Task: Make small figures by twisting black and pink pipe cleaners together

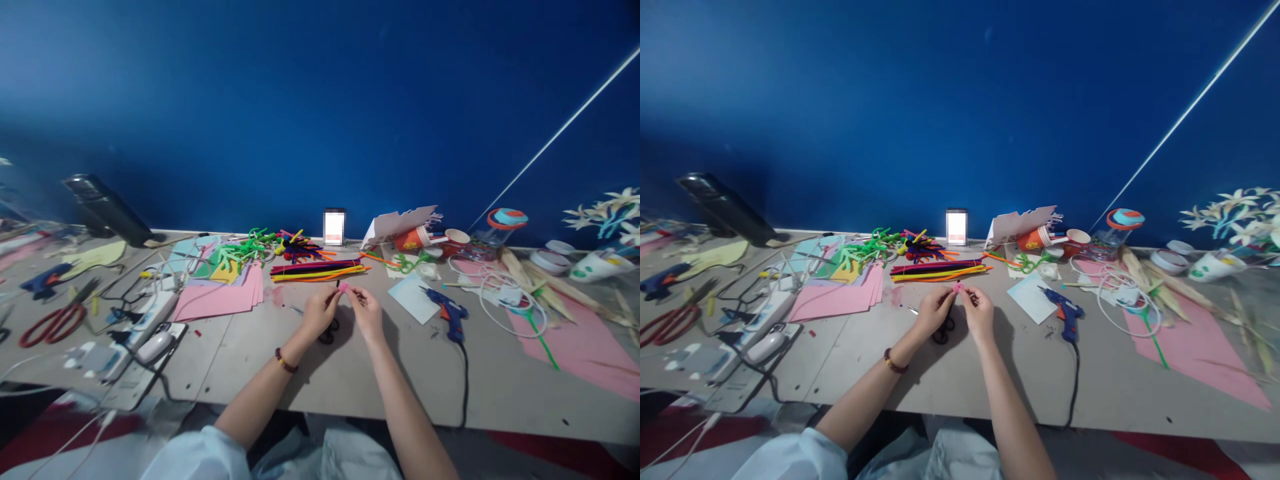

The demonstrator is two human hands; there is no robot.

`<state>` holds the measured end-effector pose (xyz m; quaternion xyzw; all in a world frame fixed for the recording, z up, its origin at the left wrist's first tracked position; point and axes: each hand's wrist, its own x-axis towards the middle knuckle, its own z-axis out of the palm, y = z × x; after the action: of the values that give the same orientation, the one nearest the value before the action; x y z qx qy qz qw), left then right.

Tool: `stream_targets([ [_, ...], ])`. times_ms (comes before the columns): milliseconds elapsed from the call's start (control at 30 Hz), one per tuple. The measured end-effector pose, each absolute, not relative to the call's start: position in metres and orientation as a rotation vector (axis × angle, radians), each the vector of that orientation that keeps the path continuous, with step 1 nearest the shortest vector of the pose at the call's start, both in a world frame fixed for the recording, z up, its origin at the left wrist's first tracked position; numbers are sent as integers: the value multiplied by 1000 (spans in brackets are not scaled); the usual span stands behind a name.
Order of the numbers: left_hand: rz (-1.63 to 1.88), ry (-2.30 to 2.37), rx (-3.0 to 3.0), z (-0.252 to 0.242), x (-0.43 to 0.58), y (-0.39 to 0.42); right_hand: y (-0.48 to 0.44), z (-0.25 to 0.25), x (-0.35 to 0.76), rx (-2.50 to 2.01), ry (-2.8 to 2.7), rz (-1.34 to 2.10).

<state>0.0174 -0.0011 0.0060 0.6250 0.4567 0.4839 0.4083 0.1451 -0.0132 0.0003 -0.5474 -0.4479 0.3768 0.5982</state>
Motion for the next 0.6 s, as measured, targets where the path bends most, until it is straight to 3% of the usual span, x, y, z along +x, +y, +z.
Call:
stream_targets([
  [233, 1208, 1163, 1655, 5, 15, 2, -16, 3, 149, -1320, -1204, 676],
  [600, 920, 771, 1072, 6, 14, 7, -13, 5, 147, -1218, -937, 983],
])
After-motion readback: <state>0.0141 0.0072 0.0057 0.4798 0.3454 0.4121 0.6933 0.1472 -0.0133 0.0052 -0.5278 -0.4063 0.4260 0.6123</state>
